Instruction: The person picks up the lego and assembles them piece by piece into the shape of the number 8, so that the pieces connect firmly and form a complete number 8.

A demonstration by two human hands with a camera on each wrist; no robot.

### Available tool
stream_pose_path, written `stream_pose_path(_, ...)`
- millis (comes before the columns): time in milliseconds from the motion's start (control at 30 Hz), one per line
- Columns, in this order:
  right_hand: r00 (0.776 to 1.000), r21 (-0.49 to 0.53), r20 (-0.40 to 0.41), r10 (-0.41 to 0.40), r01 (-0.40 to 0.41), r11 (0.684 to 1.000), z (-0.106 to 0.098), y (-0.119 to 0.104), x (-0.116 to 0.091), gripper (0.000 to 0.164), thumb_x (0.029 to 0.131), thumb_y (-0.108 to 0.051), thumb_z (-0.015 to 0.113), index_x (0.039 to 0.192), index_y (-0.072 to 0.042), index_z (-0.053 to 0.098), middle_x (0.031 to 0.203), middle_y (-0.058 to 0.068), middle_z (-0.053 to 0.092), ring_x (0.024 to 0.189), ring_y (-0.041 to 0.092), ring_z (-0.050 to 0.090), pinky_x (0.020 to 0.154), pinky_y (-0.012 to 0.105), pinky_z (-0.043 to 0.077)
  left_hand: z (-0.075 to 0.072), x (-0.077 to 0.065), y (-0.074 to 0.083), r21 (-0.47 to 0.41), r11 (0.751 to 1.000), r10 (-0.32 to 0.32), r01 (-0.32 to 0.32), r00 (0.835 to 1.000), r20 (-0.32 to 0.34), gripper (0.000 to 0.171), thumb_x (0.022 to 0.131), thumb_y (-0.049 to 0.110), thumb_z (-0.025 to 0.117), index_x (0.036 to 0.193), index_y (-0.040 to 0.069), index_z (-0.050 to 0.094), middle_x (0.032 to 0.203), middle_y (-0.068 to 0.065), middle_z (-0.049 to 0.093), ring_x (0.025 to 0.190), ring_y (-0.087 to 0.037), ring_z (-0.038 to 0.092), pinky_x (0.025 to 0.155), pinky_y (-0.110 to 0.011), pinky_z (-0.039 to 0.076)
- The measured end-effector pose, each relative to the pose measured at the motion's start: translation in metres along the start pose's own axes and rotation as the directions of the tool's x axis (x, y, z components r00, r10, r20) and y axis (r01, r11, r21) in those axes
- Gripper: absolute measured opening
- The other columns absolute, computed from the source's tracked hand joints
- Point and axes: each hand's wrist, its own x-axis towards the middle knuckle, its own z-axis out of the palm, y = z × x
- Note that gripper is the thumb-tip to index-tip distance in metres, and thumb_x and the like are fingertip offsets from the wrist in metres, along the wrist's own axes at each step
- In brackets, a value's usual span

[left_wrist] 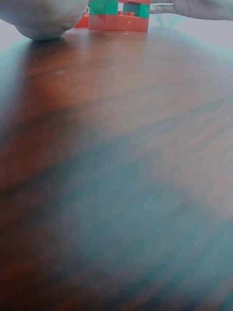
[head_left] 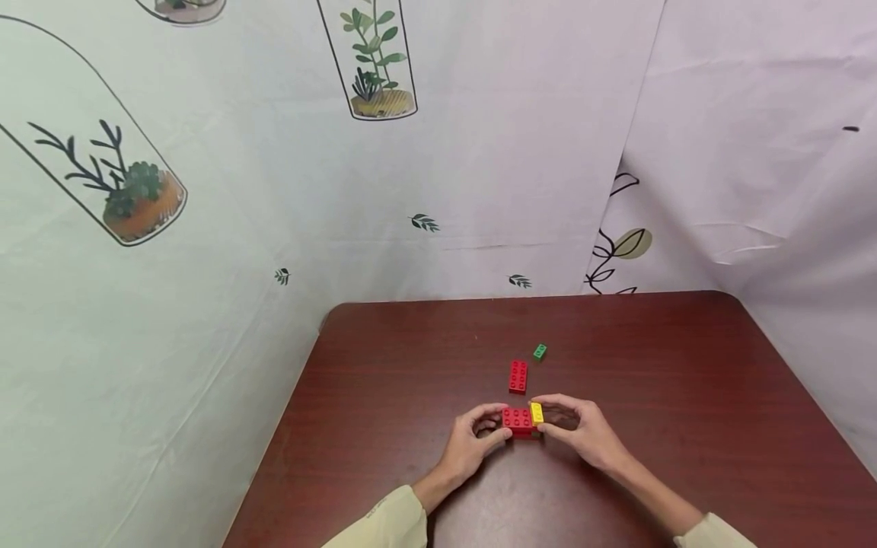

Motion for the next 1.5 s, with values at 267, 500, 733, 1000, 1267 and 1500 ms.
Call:
stream_pose_path(267, 0.999, -0.048, -0.052, -0.016, 0.014, 0.999, 0.0039, -0.0007, -0.002, 0.039, 0.09, -0.001, 0.084, 0.127, 0.003, 0.072, 0.115, 0.017, 0.077, 0.095, 0.024, 0.078, 0.08, 0.028, 0.062, 0.0001, 0.0012, 0.0005, -0.004, 1.0, 0.004, -0.004, 1.0, 0.005, 0.037, 0.093, 0.006, 0.083, 0.129, 0.008, 0.075, 0.119, -0.01, 0.074, 0.107, -0.015, 0.068, 0.095, -0.029, 0.057)
stream_pose_path(500, 0.991, -0.138, -0.104, -0.082, 0.068, 0.988, 0.0076, 0.0014, -0.0011, 0.038, 0.085, 0.004, 0.087, 0.121, 0.001, 0.075, 0.109, 0.012, 0.079, 0.089, 0.021, 0.078, 0.075, 0.032, 0.064, 0.0004, 0.0012, 0.0016, -0.009, 1.0, 0.0, 0.0, 1.0, 0.006, 0.037, 0.094, 0.006, 0.082, 0.13, 0.008, 0.075, 0.117, -0.009, 0.073, 0.106, -0.014, 0.068, 0.093, -0.025, 0.056)
stream_pose_path(733, 0.989, -0.163, -0.119, -0.09, 0.07, 0.984, 0.0079, 0.0026, -0.0004, 0.039, 0.083, 0.006, 0.088, 0.12, 0.0, 0.077, 0.109, 0.012, 0.08, 0.09, 0.021, 0.078, 0.074, 0.038, 0.064, -0.0004, 0.0023, 0.0012, 0.013, 1.0, 0.008, -0.008, 1.0, 0.007, 0.036, 0.094, 0.008, 0.082, 0.13, 0.01, 0.075, 0.117, -0.007, 0.073, 0.106, -0.016, 0.068, 0.094, -0.027, 0.056)
stream_pose_path(1000, 0.988, -0.183, -0.112, -0.102, 0.081, 0.98, 0.0073, 0.0049, 0.0003, 0.039, 0.083, 0.003, 0.089, 0.12, -0.006, 0.078, 0.109, 0.011, 0.08, 0.092, 0.022, 0.078, 0.072, 0.038, 0.064, -0.0003, 0.0021, 0.0017, 0.003, 1.0, 0.011, -0.011, 1.0, -0.002, 0.035, 0.094, 0.008, 0.082, 0.129, 0.009, 0.075, 0.116, -0.007, 0.073, 0.107, -0.018, 0.068, 0.093, -0.028, 0.057)
stream_pose_path(1267, 0.988, -0.206, -0.113, -0.102, 0.077, 0.975, 0.0079, 0.0051, -0.001, 0.039, 0.083, 0.001, 0.09, 0.12, -0.006, 0.078, 0.109, 0.009, 0.08, 0.093, 0.021, 0.077, 0.072, 0.041, 0.064, -0.0002, 0.0011, 0.0013, 0.016, 1.0, -0.008, 0.008, 1.0, -0.002, 0.035, 0.095, 0.009, 0.082, 0.129, 0.011, 0.075, 0.116, -0.006, 0.072, 0.107, -0.018, 0.068, 0.093, -0.027, 0.056)
stream_pose_path(1500, 0.99, -0.206, -0.115, -0.084, 0.059, 0.977, 0.01, 0.0073, -0.0027, 0.041, 0.083, 0.003, 0.089, 0.122, -0.005, 0.077, 0.109, 0.008, 0.08, 0.096, 0.021, 0.077, 0.075, 0.04, 0.064, -0.0001, 0.0, -0.001, 0.006, 1.0, -0.011, 0.011, 1.0, 0.0, 0.036, 0.094, 0.009, 0.082, 0.129, 0.01, 0.075, 0.117, -0.007, 0.072, 0.107, -0.016, 0.068, 0.094, -0.027, 0.056)
